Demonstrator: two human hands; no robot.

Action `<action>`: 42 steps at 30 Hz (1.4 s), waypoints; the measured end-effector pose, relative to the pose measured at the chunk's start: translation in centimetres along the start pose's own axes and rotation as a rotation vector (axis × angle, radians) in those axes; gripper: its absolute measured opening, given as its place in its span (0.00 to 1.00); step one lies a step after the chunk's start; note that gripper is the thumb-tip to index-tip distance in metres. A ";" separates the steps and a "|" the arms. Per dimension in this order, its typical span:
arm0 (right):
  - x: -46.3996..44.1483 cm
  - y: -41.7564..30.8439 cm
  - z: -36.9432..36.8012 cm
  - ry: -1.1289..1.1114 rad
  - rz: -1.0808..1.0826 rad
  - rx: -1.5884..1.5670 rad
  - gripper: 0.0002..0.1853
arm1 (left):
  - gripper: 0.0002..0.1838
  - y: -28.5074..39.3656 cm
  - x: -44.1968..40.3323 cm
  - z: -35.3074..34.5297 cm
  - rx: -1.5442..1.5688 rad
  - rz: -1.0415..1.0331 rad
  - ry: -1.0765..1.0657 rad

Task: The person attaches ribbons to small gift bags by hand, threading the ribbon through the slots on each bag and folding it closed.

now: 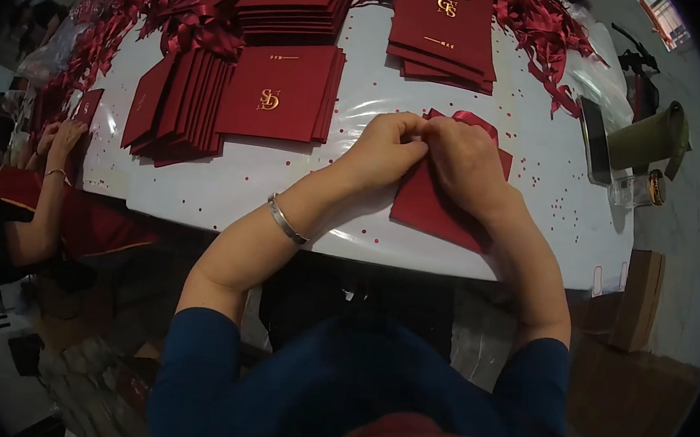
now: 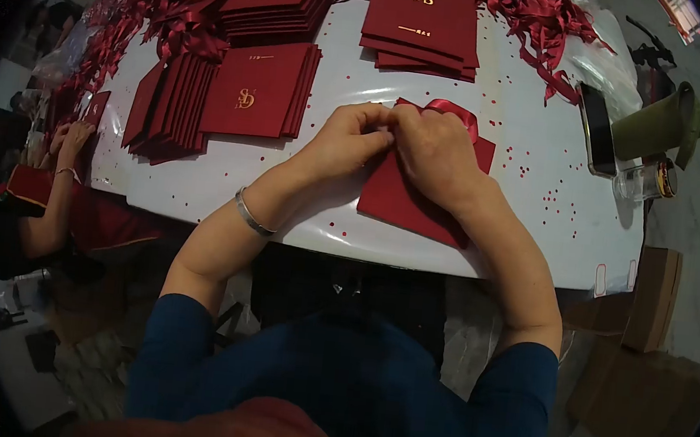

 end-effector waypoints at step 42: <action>4.5 5.6 10.8 0.290 -0.199 0.404 0.08 | 0.07 9.7 3.4 6.4 -1.320 -0.413 0.560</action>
Point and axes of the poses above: each hand's wrist, its own x-axis away from the middle knuckle, its own z-axis out of the back of the hand, y = z × x, the point moved 10 cm from there along -x, towards the middle knuckle, and after that the axes turned 2 degrees about -x, right-handed, at the moved point
